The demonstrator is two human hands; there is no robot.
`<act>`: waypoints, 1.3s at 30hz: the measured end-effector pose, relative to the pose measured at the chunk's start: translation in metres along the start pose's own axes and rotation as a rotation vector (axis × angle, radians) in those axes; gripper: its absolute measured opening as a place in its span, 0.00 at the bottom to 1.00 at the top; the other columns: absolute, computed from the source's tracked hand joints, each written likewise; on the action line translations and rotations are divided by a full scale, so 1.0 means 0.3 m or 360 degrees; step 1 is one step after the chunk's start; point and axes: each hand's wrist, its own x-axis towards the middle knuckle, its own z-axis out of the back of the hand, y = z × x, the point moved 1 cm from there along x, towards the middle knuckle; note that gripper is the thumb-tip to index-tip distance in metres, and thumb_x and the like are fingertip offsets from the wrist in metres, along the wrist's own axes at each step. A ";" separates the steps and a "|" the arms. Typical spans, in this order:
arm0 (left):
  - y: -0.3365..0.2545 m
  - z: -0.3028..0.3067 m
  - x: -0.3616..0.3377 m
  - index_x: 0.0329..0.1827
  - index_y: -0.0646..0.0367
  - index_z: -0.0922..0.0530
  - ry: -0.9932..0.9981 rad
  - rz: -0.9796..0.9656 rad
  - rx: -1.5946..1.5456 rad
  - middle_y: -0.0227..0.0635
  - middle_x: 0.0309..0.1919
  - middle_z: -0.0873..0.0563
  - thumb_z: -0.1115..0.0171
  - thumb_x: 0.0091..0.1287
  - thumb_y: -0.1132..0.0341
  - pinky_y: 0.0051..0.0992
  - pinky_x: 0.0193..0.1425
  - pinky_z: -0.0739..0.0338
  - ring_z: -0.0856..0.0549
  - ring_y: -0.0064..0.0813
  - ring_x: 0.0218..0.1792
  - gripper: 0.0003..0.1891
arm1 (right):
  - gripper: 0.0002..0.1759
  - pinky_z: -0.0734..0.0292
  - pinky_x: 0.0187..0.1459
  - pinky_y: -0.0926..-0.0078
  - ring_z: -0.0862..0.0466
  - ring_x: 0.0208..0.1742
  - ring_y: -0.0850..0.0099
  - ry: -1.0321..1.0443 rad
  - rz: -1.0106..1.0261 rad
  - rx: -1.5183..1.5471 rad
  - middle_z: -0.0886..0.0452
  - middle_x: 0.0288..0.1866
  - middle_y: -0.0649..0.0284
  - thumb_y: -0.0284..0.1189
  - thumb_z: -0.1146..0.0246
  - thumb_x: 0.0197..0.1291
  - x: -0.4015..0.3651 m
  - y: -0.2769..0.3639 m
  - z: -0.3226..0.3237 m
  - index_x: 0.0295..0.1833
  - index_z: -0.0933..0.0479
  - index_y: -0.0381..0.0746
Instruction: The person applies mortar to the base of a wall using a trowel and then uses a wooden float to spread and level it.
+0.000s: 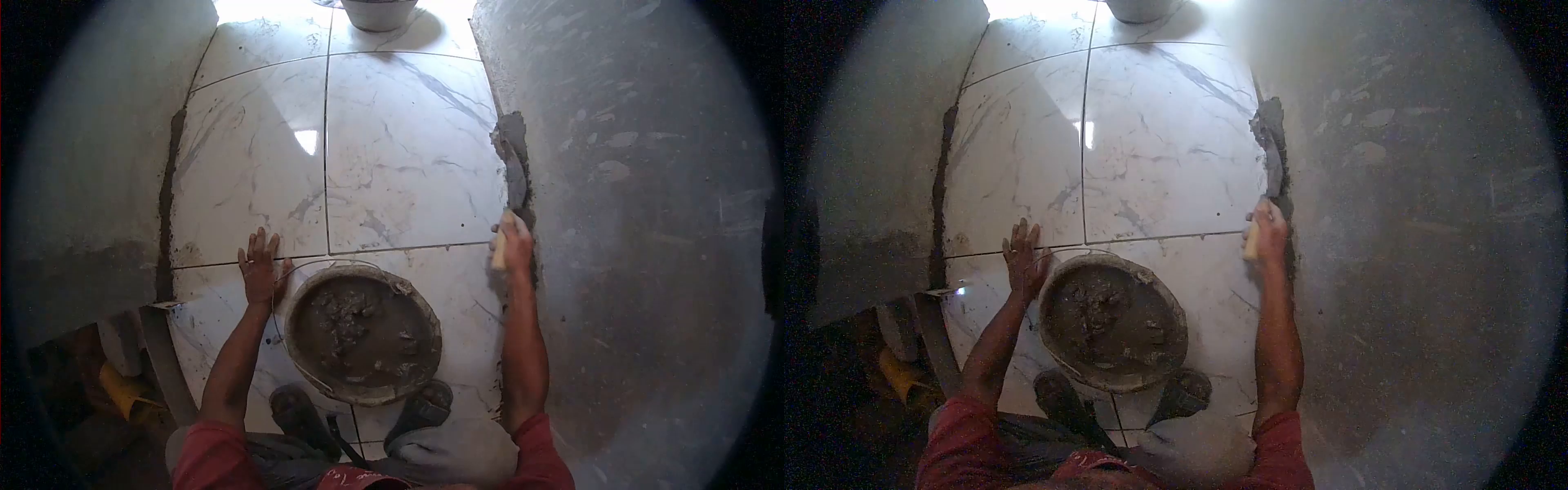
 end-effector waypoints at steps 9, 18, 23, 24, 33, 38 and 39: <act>-0.002 0.004 -0.002 0.69 0.46 0.39 -0.0008 -0.0007 -0.0007 0.37 0.71 0.43 0.48 0.64 0.49 0.51 0.72 0.57 0.45 0.38 0.72 0.30 | 0.26 0.30 0.14 0.75 0.27 0.17 0.74 -0.0080 0.0188 -0.0146 0.26 0.33 0.61 0.37 0.45 0.64 -0.137 0.035 -0.065 0.64 0.38 0.38; 0.007 0.003 -0.004 0.69 0.46 0.39 0.0026 0.0004 -0.0062 0.37 0.71 0.43 0.49 0.65 0.47 0.51 0.72 0.58 0.46 0.39 0.72 0.30 | 0.18 0.29 0.15 0.75 0.26 0.20 0.75 -0.0068 -0.0022 0.0132 0.24 0.33 0.61 0.35 0.48 0.65 0.075 0.050 -0.087 0.57 0.32 0.37; 0.011 -0.011 -0.003 0.69 0.46 0.40 0.0006 -0.0005 -0.0012 0.38 0.71 0.43 0.50 0.65 0.46 0.52 0.72 0.57 0.46 0.39 0.72 0.30 | 0.21 0.28 0.17 0.76 0.27 0.20 0.75 -0.0027 0.0092 0.0098 0.24 0.34 0.62 0.38 0.48 0.66 -0.102 0.023 0.053 0.60 0.32 0.38; 0.013 -0.011 -0.004 0.69 0.46 0.40 0.0001 -0.0014 -0.0012 0.38 0.71 0.43 0.50 0.65 0.46 0.52 0.72 0.57 0.46 0.39 0.72 0.30 | 0.22 0.29 0.16 0.76 0.27 0.19 0.75 -0.0077 0.0138 0.0099 0.24 0.33 0.62 0.38 0.48 0.66 -0.168 0.045 0.055 0.60 0.33 0.38; 0.030 -0.040 -0.004 0.71 0.45 0.43 0.0081 -0.0063 0.0002 0.37 0.73 0.49 0.49 0.64 0.42 0.59 0.70 0.59 0.52 0.41 0.74 0.35 | 0.26 0.29 0.14 0.74 0.27 0.17 0.74 -0.0080 0.0145 -0.0072 0.24 0.36 0.62 0.37 0.45 0.64 -0.227 0.003 0.018 0.65 0.39 0.39; 0.069 -0.081 0.017 0.73 0.46 0.47 0.0400 0.0005 -0.0079 0.40 0.75 0.57 0.50 0.63 0.40 0.62 0.69 0.65 0.58 0.48 0.74 0.38 | 0.20 0.27 0.14 0.71 0.24 0.16 0.72 -0.0018 0.0260 -0.0237 0.24 0.29 0.62 0.35 0.45 0.62 0.033 -0.067 -0.054 0.57 0.32 0.38; 0.067 -0.073 0.026 0.73 0.47 0.47 0.0540 0.0062 -0.0112 0.40 0.75 0.58 0.50 0.63 0.40 0.63 0.68 0.66 0.59 0.49 0.74 0.38 | 0.20 0.27 0.14 0.71 0.24 0.16 0.72 -0.0033 0.0274 -0.0205 0.24 0.29 0.62 0.35 0.45 0.62 0.043 -0.033 -0.068 0.57 0.32 0.38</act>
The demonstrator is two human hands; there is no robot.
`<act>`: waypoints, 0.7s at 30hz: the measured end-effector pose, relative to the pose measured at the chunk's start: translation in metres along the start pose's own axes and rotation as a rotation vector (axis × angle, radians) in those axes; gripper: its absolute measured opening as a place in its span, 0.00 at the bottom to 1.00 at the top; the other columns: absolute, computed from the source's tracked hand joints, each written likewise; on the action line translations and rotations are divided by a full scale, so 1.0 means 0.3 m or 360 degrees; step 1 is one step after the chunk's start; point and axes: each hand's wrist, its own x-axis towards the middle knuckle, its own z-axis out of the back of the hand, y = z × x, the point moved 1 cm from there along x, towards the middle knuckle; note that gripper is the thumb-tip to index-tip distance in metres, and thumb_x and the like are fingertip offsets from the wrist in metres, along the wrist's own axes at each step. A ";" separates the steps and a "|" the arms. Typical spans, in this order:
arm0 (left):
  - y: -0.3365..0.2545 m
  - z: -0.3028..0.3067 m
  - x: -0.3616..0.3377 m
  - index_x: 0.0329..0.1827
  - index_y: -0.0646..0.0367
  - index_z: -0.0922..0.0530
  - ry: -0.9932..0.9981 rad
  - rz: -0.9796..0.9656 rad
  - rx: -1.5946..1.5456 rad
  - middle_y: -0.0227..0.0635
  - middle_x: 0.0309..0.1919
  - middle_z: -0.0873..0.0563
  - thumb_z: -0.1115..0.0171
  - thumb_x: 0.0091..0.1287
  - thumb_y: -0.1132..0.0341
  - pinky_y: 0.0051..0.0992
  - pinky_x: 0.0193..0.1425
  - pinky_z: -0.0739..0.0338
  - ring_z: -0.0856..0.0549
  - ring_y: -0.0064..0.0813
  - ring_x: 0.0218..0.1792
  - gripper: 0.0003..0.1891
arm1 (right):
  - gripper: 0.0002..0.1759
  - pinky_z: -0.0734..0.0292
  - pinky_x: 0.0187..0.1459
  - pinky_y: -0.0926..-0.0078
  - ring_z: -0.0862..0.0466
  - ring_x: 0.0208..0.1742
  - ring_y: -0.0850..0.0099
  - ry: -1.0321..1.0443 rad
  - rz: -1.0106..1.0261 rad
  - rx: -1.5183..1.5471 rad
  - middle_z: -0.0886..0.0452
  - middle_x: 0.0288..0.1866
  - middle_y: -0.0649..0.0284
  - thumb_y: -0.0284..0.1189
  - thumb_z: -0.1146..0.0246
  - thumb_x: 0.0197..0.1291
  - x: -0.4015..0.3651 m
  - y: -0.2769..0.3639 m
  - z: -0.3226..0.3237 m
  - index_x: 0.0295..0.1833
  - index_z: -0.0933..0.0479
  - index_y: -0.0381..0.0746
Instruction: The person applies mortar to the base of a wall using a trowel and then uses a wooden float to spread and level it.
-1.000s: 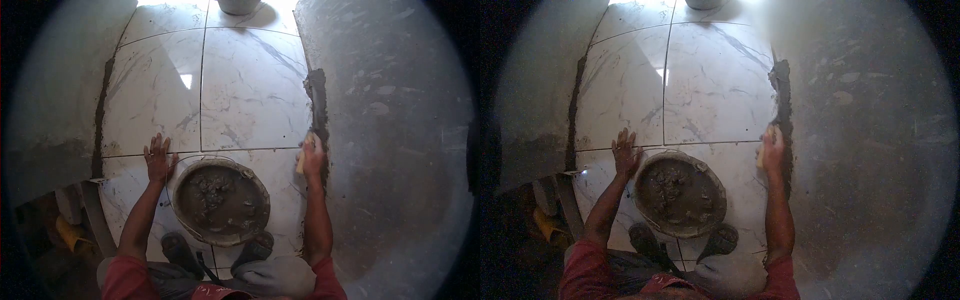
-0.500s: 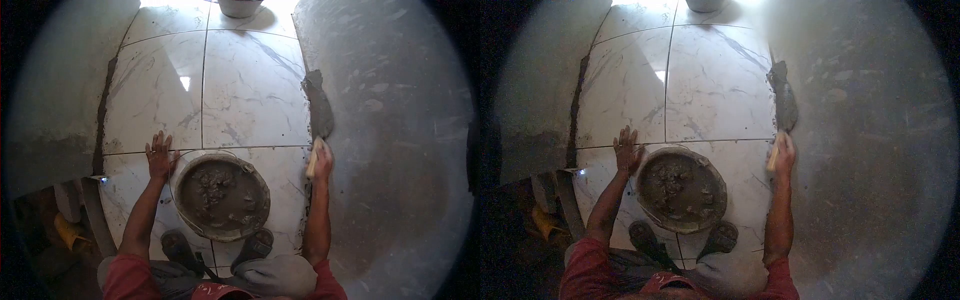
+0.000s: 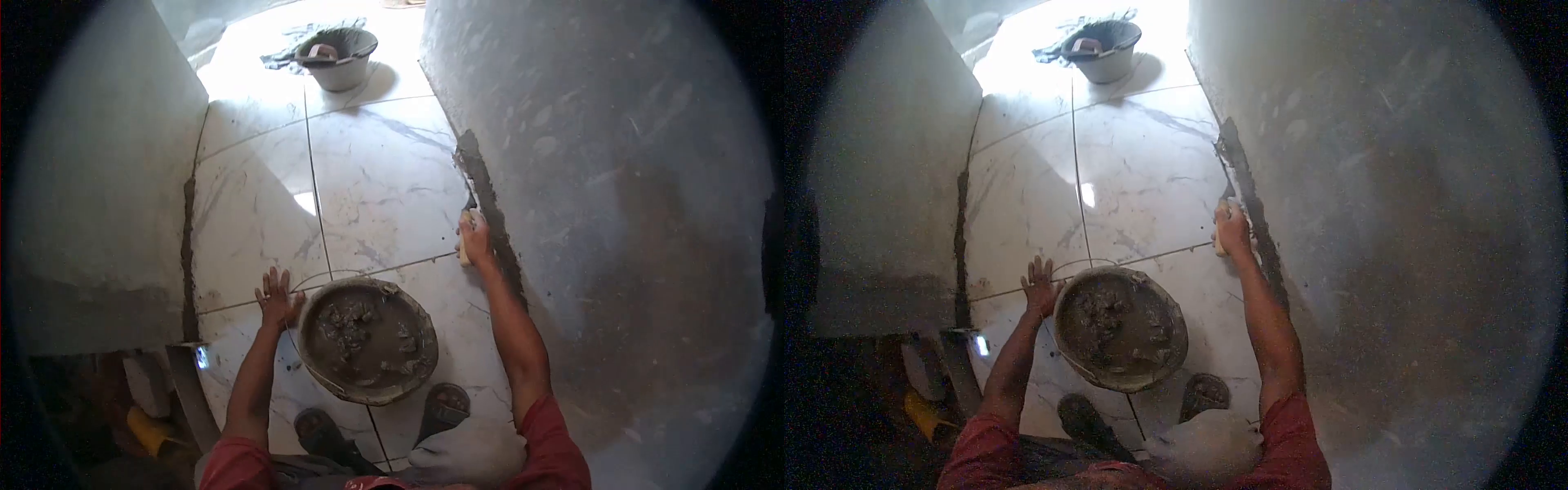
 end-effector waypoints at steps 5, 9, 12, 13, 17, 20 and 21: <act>-0.001 0.026 0.004 0.75 0.44 0.51 0.0134 0.0007 -0.0062 0.39 0.75 0.60 0.54 0.62 0.35 0.64 0.68 0.66 0.61 0.49 0.74 0.41 | 0.14 0.26 0.14 0.69 0.24 0.15 0.71 0.0083 -0.0123 0.0107 0.26 0.26 0.62 0.35 0.46 0.63 0.040 0.129 -0.054 0.48 0.30 0.37; 0.010 0.011 0.010 0.75 0.44 0.51 0.0137 0.0007 0.0010 0.38 0.75 0.61 0.54 0.62 0.35 0.62 0.69 0.67 0.62 0.48 0.74 0.41 | 0.14 0.25 0.16 0.71 0.24 0.18 0.71 0.0079 -0.0319 0.0392 0.27 0.26 0.63 0.38 0.48 0.65 0.069 0.143 -0.030 0.47 0.30 0.38; 0.001 0.023 0.007 0.75 0.44 0.52 0.0199 0.0050 -0.0019 0.38 0.75 0.62 0.54 0.62 0.35 0.61 0.69 0.68 0.62 0.46 0.75 0.41 | 0.16 0.26 0.17 0.72 0.23 0.21 0.71 0.0014 -0.0414 0.0657 0.26 0.29 0.62 0.40 0.47 0.65 0.056 0.102 0.043 0.48 0.30 0.39; 0.000 0.024 0.009 0.75 0.44 0.52 0.0206 0.0052 0.0000 0.37 0.75 0.62 0.54 0.62 0.36 0.61 0.69 0.68 0.62 0.46 0.75 0.42 | 0.17 0.26 0.17 0.72 0.24 0.21 0.71 0.0025 -0.0463 0.0610 0.25 0.30 0.61 0.40 0.46 0.65 0.032 0.092 0.073 0.49 0.29 0.39; -0.018 0.040 0.011 0.75 0.44 0.53 0.0246 0.0111 0.0018 0.37 0.75 0.62 0.54 0.62 0.36 0.60 0.70 0.68 0.63 0.45 0.75 0.42 | 0.20 0.26 0.17 0.72 0.24 0.20 0.72 0.0020 -0.0451 0.0440 0.23 0.31 0.61 0.41 0.46 0.65 -0.164 0.052 0.173 0.55 0.30 0.39; -0.005 0.028 0.015 0.75 0.44 0.54 0.0247 0.0096 -0.0010 0.38 0.75 0.63 0.53 0.62 0.36 0.61 0.69 0.68 0.64 0.45 0.75 0.42 | 0.21 0.26 0.17 0.71 0.24 0.20 0.71 -0.0021 -0.0460 0.0283 0.24 0.32 0.61 0.41 0.46 0.65 -0.348 -0.019 0.234 0.56 0.30 0.39; -0.005 0.029 0.013 0.75 0.44 0.54 0.0244 0.0098 -0.0012 0.38 0.75 0.63 0.53 0.62 0.36 0.61 0.69 0.68 0.64 0.45 0.75 0.42 | 0.21 0.26 0.18 0.70 0.24 0.20 0.71 -0.0041 -0.0483 0.0242 0.24 0.32 0.61 0.41 0.46 0.65 -0.405 -0.034 0.243 0.56 0.30 0.38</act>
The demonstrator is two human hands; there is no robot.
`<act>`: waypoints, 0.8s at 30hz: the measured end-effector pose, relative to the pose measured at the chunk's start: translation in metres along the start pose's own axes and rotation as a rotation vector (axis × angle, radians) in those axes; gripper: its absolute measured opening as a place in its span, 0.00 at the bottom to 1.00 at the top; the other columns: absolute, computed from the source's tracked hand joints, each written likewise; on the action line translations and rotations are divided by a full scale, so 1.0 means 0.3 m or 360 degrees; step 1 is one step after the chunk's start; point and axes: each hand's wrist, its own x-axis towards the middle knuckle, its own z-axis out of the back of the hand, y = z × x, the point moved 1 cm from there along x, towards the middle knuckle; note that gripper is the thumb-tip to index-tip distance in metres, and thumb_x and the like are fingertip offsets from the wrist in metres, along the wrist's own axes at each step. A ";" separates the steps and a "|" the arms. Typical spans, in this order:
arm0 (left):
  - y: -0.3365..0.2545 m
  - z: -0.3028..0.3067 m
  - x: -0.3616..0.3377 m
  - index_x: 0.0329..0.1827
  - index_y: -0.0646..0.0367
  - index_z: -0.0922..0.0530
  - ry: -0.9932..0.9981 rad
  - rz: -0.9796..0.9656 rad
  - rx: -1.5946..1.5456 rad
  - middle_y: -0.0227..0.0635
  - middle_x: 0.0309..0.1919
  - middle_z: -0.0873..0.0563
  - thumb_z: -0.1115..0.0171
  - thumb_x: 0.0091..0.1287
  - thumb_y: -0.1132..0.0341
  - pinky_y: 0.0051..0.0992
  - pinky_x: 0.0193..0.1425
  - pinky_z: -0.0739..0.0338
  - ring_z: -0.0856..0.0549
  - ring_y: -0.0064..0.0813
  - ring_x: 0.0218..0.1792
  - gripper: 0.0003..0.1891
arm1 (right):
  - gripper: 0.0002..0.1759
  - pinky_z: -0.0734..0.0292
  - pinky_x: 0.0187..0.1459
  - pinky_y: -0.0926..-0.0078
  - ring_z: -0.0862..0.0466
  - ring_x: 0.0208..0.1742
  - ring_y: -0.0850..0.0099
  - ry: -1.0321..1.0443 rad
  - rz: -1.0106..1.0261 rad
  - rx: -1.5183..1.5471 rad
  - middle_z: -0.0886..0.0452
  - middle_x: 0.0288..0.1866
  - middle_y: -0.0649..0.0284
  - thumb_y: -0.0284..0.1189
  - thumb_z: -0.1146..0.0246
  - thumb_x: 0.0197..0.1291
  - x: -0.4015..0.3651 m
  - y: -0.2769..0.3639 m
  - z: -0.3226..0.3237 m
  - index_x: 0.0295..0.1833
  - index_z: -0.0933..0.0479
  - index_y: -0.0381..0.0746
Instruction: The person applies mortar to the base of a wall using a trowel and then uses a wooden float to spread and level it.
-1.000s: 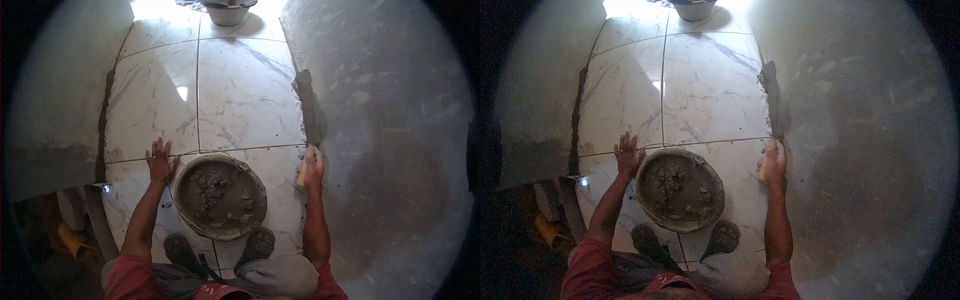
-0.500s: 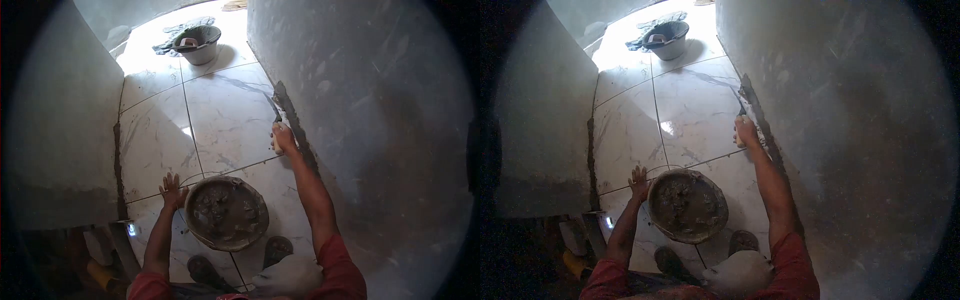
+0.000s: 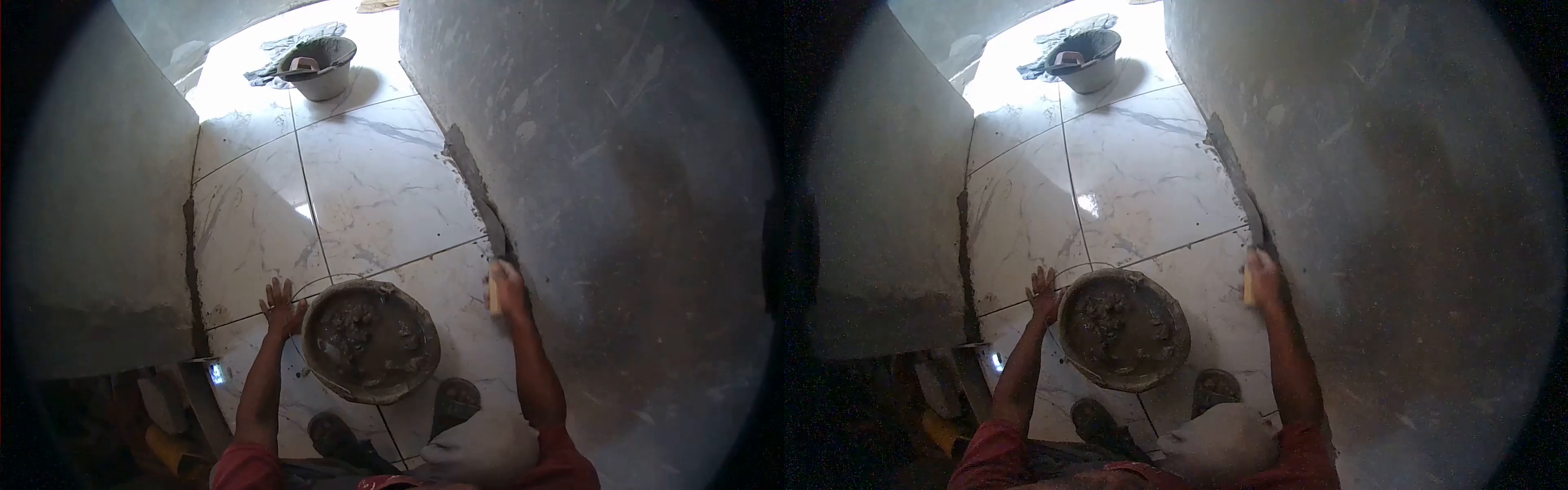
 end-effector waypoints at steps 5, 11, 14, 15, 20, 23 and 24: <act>-0.006 0.012 0.002 0.75 0.44 0.56 0.0050 -0.0024 -0.0018 0.39 0.75 0.65 0.53 0.61 0.36 0.62 0.69 0.69 0.66 0.46 0.75 0.43 | 0.22 0.26 0.17 0.69 0.24 0.19 0.71 -0.0134 0.0382 -0.0172 0.24 0.32 0.61 0.41 0.45 0.64 0.030 -0.148 -0.028 0.57 0.30 0.38; -0.004 0.027 0.002 0.75 0.43 0.57 0.0117 -0.0009 -0.0063 0.39 0.75 0.66 0.54 0.61 0.35 0.60 0.70 0.69 0.67 0.46 0.75 0.43 | 0.27 0.26 0.18 0.73 0.25 0.20 0.74 0.0034 0.0229 -0.0154 0.23 0.33 0.63 0.39 0.44 0.63 0.141 0.054 -0.078 0.66 0.35 0.40; -0.016 0.054 0.001 0.76 0.44 0.57 0.0205 0.0016 -0.0052 0.39 0.75 0.67 0.54 0.62 0.34 0.60 0.70 0.69 0.67 0.46 0.75 0.44 | 0.25 0.26 0.18 0.75 0.25 0.19 0.74 0.0019 0.0237 0.0070 0.23 0.33 0.62 0.40 0.45 0.64 0.091 0.115 -0.004 0.63 0.34 0.38; -0.015 0.052 0.005 0.76 0.44 0.57 0.0202 0.0022 -0.0062 0.39 0.75 0.67 0.54 0.62 0.34 0.60 0.70 0.69 0.67 0.46 0.75 0.44 | 0.25 0.26 0.18 0.75 0.25 0.19 0.74 0.0024 0.0241 0.0061 0.23 0.33 0.62 0.40 0.45 0.64 0.063 0.103 0.017 0.63 0.34 0.38; -0.009 0.063 0.003 0.75 0.45 0.56 0.0218 -0.0039 -0.0046 0.42 0.75 0.66 0.54 0.64 0.36 0.61 0.69 0.66 0.64 0.49 0.74 0.42 | 0.25 0.27 0.22 0.76 0.24 0.24 0.75 0.0025 0.0385 0.0072 0.23 0.35 0.61 0.40 0.43 0.63 -0.214 0.025 0.044 0.60 0.33 0.35; 0.002 0.074 0.016 0.75 0.45 0.57 0.0273 -0.0069 -0.0023 0.43 0.75 0.66 0.55 0.66 0.38 0.63 0.69 0.62 0.63 0.50 0.74 0.40 | 0.25 0.26 0.29 0.76 0.23 0.28 0.75 0.0107 0.0564 -0.0273 0.23 0.37 0.61 0.40 0.43 0.63 -0.300 -0.179 0.087 0.59 0.32 0.35; -0.009 0.105 0.012 0.75 0.45 0.57 0.0263 -0.0056 -0.0036 0.43 0.75 0.66 0.55 0.66 0.38 0.63 0.69 0.62 0.63 0.50 0.74 0.40 | 0.26 0.25 0.33 0.75 0.22 0.32 0.74 0.0115 0.0722 -0.0566 0.23 0.39 0.61 0.40 0.43 0.62 -0.294 -0.226 0.101 0.59 0.33 0.34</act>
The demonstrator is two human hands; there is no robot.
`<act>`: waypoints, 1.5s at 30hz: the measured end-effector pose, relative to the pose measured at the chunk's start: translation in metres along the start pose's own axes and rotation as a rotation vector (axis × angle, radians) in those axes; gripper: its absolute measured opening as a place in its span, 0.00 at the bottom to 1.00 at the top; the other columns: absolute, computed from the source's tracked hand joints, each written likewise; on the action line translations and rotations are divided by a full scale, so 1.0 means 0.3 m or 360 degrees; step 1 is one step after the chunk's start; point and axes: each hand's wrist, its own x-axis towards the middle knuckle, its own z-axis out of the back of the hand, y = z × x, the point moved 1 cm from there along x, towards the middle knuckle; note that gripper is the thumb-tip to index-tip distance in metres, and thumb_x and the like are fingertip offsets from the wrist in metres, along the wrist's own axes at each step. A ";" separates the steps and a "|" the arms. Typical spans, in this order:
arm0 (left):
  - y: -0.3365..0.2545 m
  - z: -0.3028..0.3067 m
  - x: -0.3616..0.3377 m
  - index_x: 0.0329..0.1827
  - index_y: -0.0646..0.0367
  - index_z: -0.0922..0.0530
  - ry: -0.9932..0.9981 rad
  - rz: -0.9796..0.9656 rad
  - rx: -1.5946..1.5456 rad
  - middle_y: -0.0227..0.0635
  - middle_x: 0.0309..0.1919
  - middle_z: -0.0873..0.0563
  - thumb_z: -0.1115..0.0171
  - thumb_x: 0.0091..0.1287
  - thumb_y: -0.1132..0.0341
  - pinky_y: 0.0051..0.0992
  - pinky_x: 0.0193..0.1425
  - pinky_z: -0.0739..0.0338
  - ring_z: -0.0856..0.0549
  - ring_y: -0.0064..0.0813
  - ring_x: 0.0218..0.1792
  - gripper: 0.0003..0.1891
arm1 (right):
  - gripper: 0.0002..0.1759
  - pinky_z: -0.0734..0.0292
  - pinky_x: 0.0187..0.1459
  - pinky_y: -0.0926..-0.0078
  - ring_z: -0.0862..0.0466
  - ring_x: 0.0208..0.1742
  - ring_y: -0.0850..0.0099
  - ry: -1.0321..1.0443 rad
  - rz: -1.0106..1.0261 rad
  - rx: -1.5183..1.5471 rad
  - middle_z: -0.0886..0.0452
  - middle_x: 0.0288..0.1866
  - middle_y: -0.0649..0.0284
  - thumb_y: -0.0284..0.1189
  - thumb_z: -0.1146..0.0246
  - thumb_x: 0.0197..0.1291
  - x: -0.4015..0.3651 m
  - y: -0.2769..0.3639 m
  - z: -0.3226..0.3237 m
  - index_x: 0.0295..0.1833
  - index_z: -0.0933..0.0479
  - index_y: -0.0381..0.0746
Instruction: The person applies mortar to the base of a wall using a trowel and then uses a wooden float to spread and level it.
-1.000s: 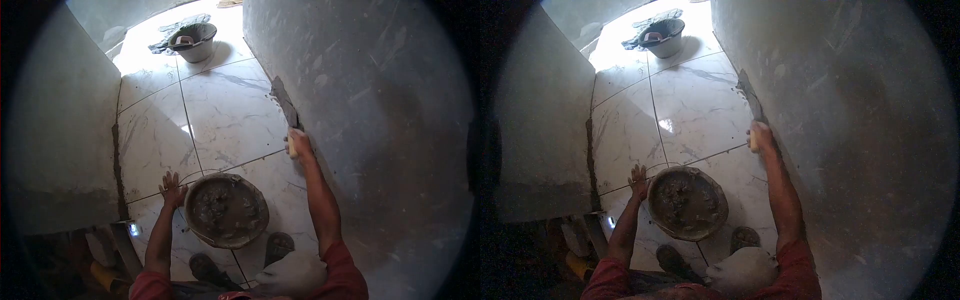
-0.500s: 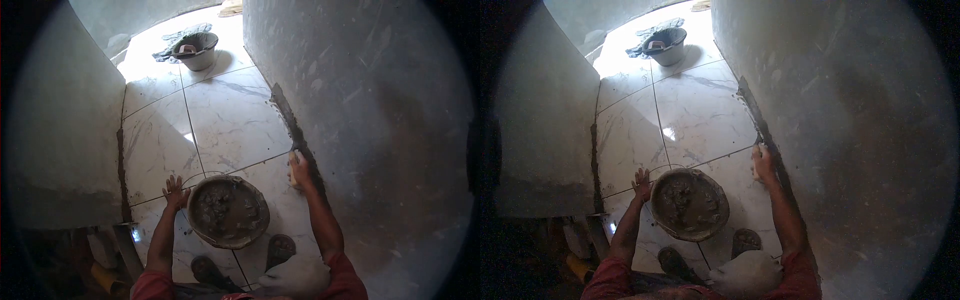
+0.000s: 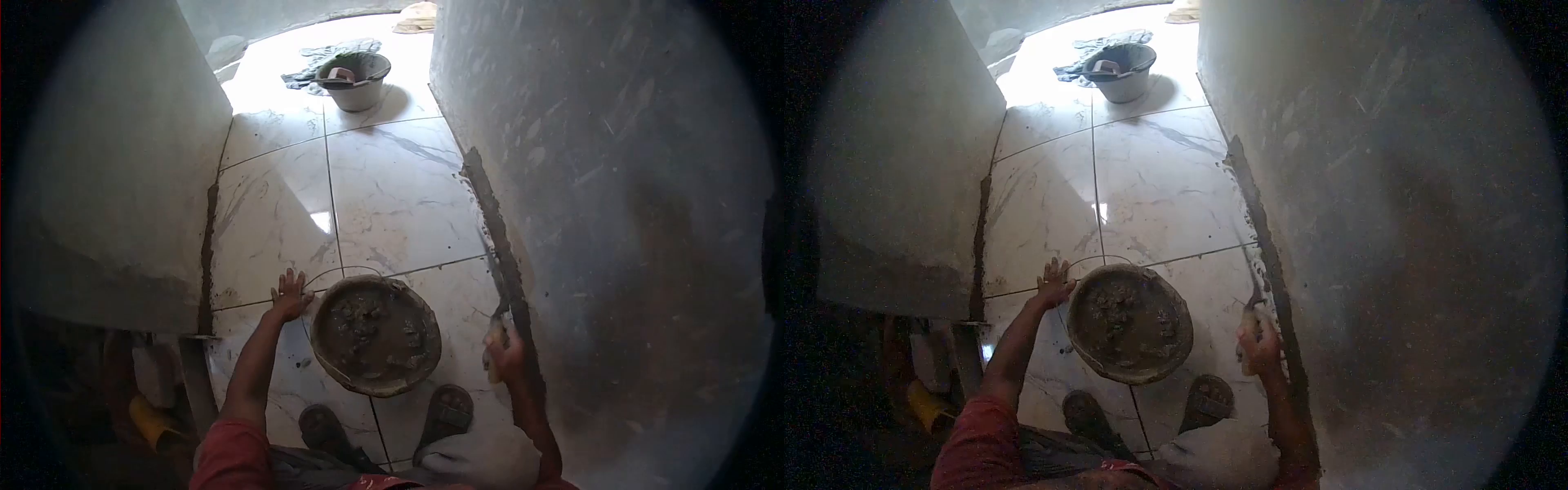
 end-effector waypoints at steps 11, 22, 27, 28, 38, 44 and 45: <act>-0.045 0.331 -0.137 0.64 0.54 0.31 0.0581 -0.0450 0.0409 0.43 0.60 0.25 0.50 0.66 0.43 0.39 0.65 0.35 0.28 0.44 0.62 0.30 | 0.24 0.28 0.22 0.75 0.25 0.21 0.76 0.1081 -0.0207 0.0554 0.25 0.34 0.60 0.36 0.41 0.61 -0.138 0.345 0.015 0.58 0.34 0.34; 0.071 0.253 -0.154 0.59 0.53 0.27 0.0097 -0.0364 0.0188 0.40 0.57 0.24 0.44 0.64 0.47 0.40 0.59 0.29 0.24 0.41 0.58 0.25 | 0.28 0.27 0.46 0.64 0.23 0.41 0.65 0.0239 0.0038 -0.0416 0.23 0.40 0.56 0.39 0.43 0.61 -0.220 0.317 0.187 0.61 0.34 0.32; 0.038 0.262 -0.074 0.61 0.51 0.29 0.0095 -0.0253 0.0227 0.40 0.59 0.26 0.43 0.63 0.46 0.43 0.59 0.29 0.25 0.41 0.58 0.27 | 0.30 0.31 0.55 0.61 0.24 0.52 0.58 0.0131 0.0040 -0.0276 0.26 0.52 0.47 0.39 0.42 0.60 -0.121 0.543 0.095 0.61 0.36 0.31; 0.027 0.268 -0.063 0.62 0.50 0.30 0.0047 -0.0225 0.0184 0.40 0.61 0.28 0.43 0.63 0.47 0.44 0.61 0.31 0.26 0.40 0.60 0.27 | 0.30 0.32 0.56 0.60 0.25 0.54 0.55 0.0100 0.0037 -0.0457 0.27 0.53 0.45 0.38 0.42 0.60 -0.082 0.546 0.077 0.62 0.38 0.31; 0.066 0.205 0.069 0.68 0.46 0.37 -0.0266 0.0037 0.0007 0.38 0.72 0.45 0.48 0.65 0.46 0.57 0.69 0.49 0.43 0.39 0.72 0.30 | 0.31 0.29 0.54 0.57 0.25 0.54 0.44 -0.0052 0.0064 -0.1109 0.28 0.53 0.40 0.31 0.43 0.57 0.318 0.624 -0.018 0.65 0.43 0.32; 0.076 0.172 0.104 0.72 0.42 0.45 -0.0418 0.0146 -0.0156 0.33 0.75 0.53 0.55 0.68 0.44 0.58 0.71 0.60 0.53 0.36 0.75 0.31 | 0.28 0.29 0.53 0.53 0.25 0.53 0.44 -0.0093 0.0348 -0.1758 0.27 0.52 0.39 0.27 0.45 0.55 0.837 0.725 -0.030 0.62 0.40 0.33; 0.084 0.145 0.112 0.72 0.42 0.45 -0.0398 0.0146 -0.0162 0.33 0.75 0.53 0.55 0.68 0.44 0.58 0.71 0.60 0.53 0.36 0.75 0.31 | 0.26 0.29 0.52 0.53 0.24 0.52 0.44 -0.0062 0.0365 -0.1833 0.26 0.51 0.40 0.27 0.46 0.55 0.936 0.749 -0.027 0.61 0.39 0.33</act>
